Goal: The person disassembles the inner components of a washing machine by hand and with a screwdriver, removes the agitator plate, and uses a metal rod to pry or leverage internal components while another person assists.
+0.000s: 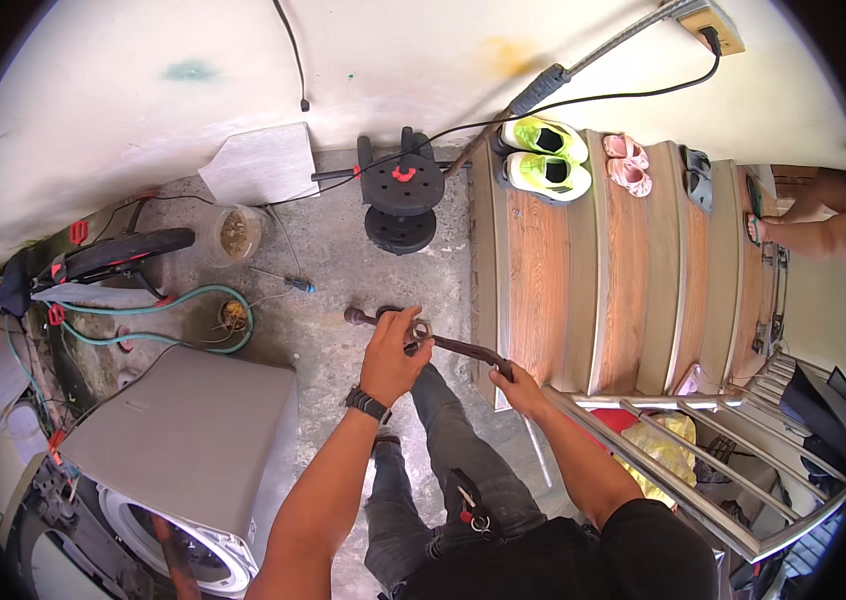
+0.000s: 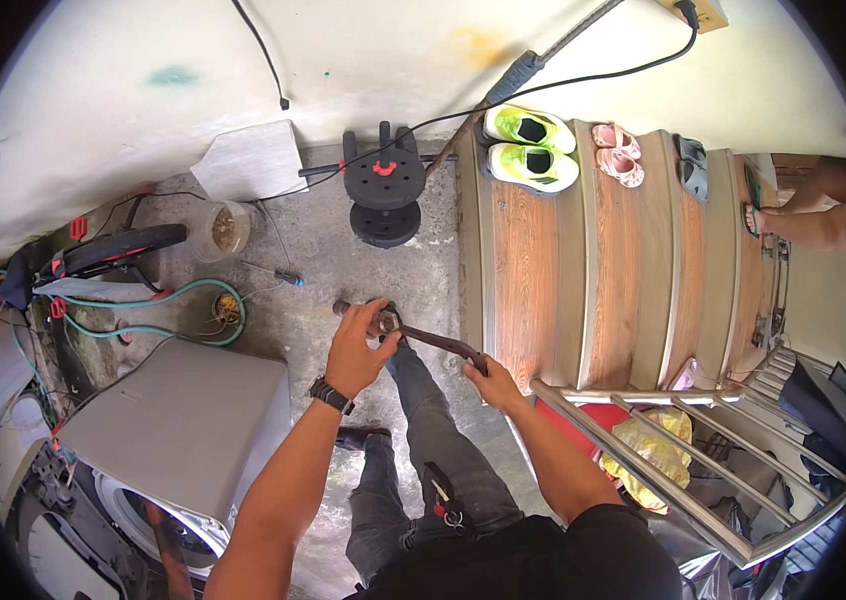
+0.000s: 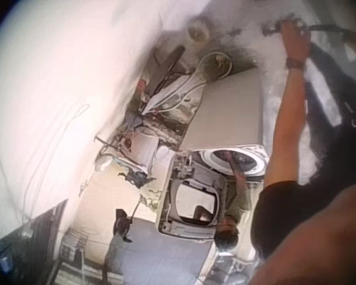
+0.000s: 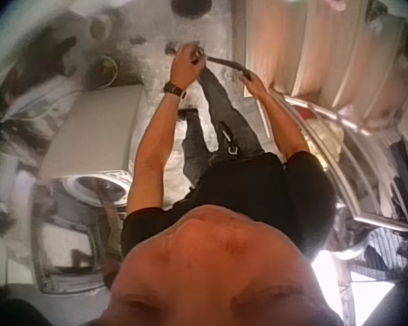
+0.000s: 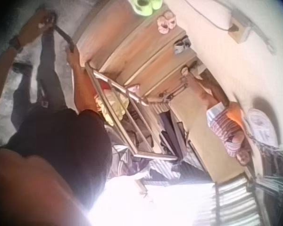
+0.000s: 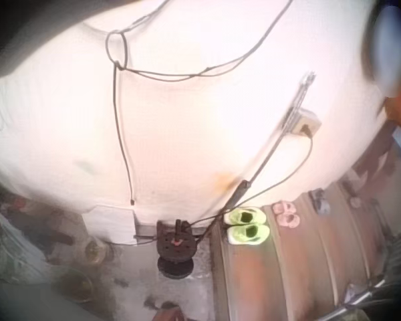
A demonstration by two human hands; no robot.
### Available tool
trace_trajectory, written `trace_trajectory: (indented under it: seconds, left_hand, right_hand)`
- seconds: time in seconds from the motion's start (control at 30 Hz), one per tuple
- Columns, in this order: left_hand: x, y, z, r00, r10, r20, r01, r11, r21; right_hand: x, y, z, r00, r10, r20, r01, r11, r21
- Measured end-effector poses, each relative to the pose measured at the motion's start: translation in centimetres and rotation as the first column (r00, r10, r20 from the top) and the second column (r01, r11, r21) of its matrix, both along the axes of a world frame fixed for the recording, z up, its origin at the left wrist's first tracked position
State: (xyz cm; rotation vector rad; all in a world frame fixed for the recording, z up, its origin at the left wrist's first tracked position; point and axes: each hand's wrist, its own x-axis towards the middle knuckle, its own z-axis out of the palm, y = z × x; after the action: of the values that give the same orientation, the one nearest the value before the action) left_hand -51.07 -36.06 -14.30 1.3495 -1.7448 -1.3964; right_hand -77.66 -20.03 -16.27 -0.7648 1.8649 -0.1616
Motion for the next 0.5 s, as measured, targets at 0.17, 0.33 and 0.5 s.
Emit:
trace_trajectory:
  seconds: [0.17, 0.33, 0.5]
  left_hand:
    - [-17.1, -8.3, -18.8, 0.988, -0.149, 0.04, 0.153, 0.983, -0.106]
    - [-30.9, -10.9, -31.7, 0.965, -0.244, 0.1, 0.258, 0.952, -0.166]
    - [-37.7, -12.7, -36.1, 0.954, -0.284, 0.098, 0.298, 0.934, -0.197]
  right_hand:
    - [-4.2, -0.4, -3.7, 0.999, 0.032, -0.042, -0.03, 0.998, 0.047]
    - [-7.4, 1.2, -6.6, 0.996, -0.049, -0.079, 0.053, 0.997, 0.048]
    - [-10.2, 1.8, -9.1, 0.988, -0.094, -0.125, 0.092, 0.996, -0.023]
